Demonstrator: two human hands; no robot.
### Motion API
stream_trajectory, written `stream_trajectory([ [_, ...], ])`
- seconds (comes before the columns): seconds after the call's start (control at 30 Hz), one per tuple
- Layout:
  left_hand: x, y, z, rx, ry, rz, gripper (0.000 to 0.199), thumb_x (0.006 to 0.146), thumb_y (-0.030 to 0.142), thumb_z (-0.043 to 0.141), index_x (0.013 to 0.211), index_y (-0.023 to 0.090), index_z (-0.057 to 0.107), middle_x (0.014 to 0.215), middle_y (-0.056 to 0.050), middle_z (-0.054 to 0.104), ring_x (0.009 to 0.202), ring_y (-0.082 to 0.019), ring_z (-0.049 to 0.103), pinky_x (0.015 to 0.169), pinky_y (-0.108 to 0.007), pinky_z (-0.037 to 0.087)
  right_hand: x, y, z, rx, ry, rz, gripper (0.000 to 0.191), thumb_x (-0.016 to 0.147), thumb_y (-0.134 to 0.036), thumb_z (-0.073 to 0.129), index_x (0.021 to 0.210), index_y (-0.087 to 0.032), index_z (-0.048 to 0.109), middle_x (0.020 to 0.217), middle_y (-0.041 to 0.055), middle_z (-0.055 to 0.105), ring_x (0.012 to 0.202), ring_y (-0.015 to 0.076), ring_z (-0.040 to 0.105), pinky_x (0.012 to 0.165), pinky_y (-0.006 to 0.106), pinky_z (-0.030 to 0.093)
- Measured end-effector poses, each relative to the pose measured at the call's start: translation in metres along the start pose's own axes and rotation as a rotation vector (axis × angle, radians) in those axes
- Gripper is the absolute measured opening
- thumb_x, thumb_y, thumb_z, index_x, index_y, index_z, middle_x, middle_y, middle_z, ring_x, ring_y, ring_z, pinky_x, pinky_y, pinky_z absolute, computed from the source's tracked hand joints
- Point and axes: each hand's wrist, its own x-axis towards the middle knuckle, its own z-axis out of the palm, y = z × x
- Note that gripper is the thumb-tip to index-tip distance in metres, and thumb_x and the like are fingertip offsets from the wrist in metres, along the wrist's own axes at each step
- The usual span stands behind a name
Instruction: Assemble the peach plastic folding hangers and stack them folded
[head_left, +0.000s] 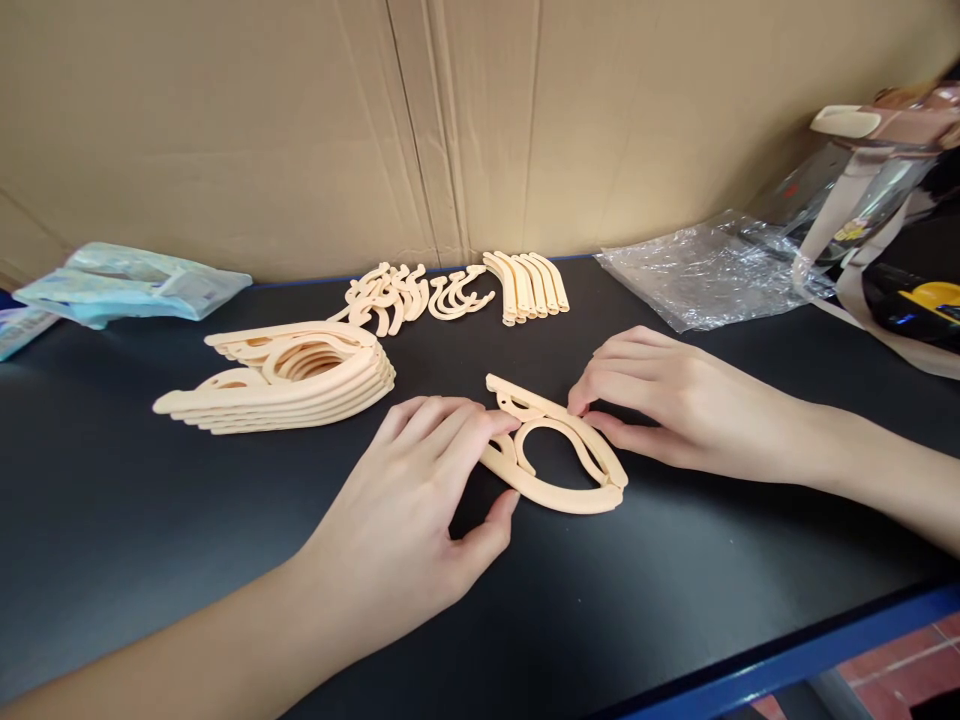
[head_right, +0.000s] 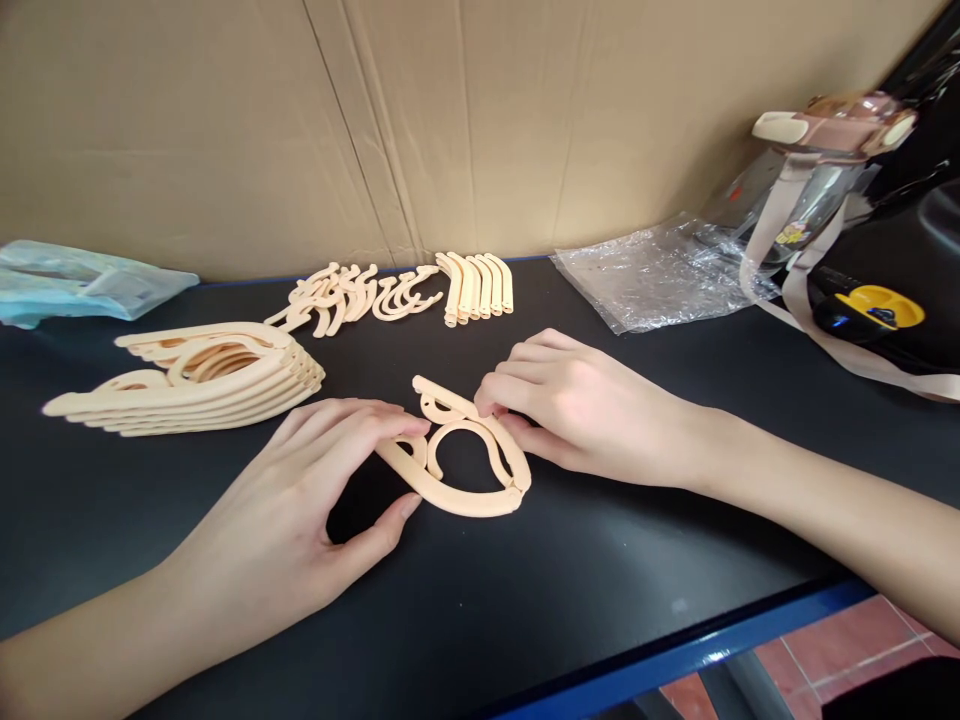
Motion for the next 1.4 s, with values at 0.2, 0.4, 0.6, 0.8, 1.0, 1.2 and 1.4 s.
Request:
stream_trajectory([
  [0.2,0.003,0.000,-0.003,0.023,0.024,0.032,0.009,0.096,0.025,0.059,0.103,0.020,0.063,0.105,0.001,0.072,0.103,-0.021,0.061,0.088,-0.037,0.039,0.001,-0.001,-0.001,0.021,0.014,-0.043,0.015,0.101,-0.023,0.051,0.095,-0.015,0.063,0.087,0.0045,0.067,0.085,0.0179,0.060,0.084,0.034,0.042],
  [0.4,0.003,0.000,-0.002,0.052,0.056,0.059,0.010,0.097,0.026,0.057,0.093,0.021,0.065,0.102,0.000,0.071,0.099,-0.022,0.061,0.082,-0.038,0.039,0.001,-0.002,-0.001,0.051,-0.019,-0.048,0.028,0.096,-0.043,0.060,0.096,-0.015,0.065,0.092,0.0063,0.070,0.091,0.0213,0.061,0.088,0.038,0.042],
  [0.6,0.003,0.002,-0.007,0.210,0.073,0.142,0.009,0.094,0.024,0.057,0.091,0.020,0.065,0.107,-0.005,0.071,0.104,-0.026,0.061,0.080,-0.038,0.041,-0.001,-0.005,-0.004,0.073,-0.070,-0.069,0.040,0.086,-0.056,0.069,0.098,-0.018,0.064,0.107,0.0083,0.071,0.101,0.0237,0.061,0.095,0.039,0.042],
  [0.8,0.000,0.001,-0.007,0.318,0.102,0.246,0.021,0.097,0.035,0.056,0.097,0.015,0.064,0.108,-0.010,0.072,0.104,-0.029,0.062,0.082,-0.040,0.041,0.001,-0.009,0.004,0.120,-0.052,-0.112,0.025,0.094,-0.037,0.065,0.105,-0.015,0.064,0.121,0.0107,0.069,0.107,0.0212,0.061,0.099,0.036,0.041],
  [1.0,-0.001,0.004,-0.005,0.064,-0.042,0.088,0.043,0.092,0.034,0.059,0.131,0.016,0.055,0.134,-0.007,0.062,0.120,-0.023,0.056,0.099,-0.036,0.038,0.001,-0.013,0.011,0.199,-0.094,-0.094,0.025,0.096,-0.036,0.062,0.107,-0.014,0.061,0.121,0.0125,0.068,0.116,0.0233,0.059,0.104,0.037,0.042],
  [1.2,0.000,0.005,-0.025,0.088,-0.205,0.010,0.047,0.083,0.030,0.069,0.127,0.021,0.055,0.119,-0.004,0.068,0.098,-0.025,0.065,0.083,-0.038,0.050,0.000,-0.015,0.012,0.202,-0.014,-0.081,0.028,0.097,-0.041,0.061,0.108,-0.016,0.059,0.120,0.0119,0.068,0.110,0.0215,0.062,0.098,0.036,0.046],
  [1.4,-0.050,-0.012,-0.047,0.316,-0.179,-0.069,0.049,0.089,0.048,0.057,0.136,0.036,0.053,0.134,0.002,0.066,0.117,-0.030,0.062,0.099,-0.046,0.044,0.000,-0.015,0.012,0.159,-0.021,-0.092,0.022,0.099,-0.035,0.056,0.106,-0.015,0.061,0.116,0.0117,0.070,0.105,0.0210,0.063,0.095,0.035,0.046],
])
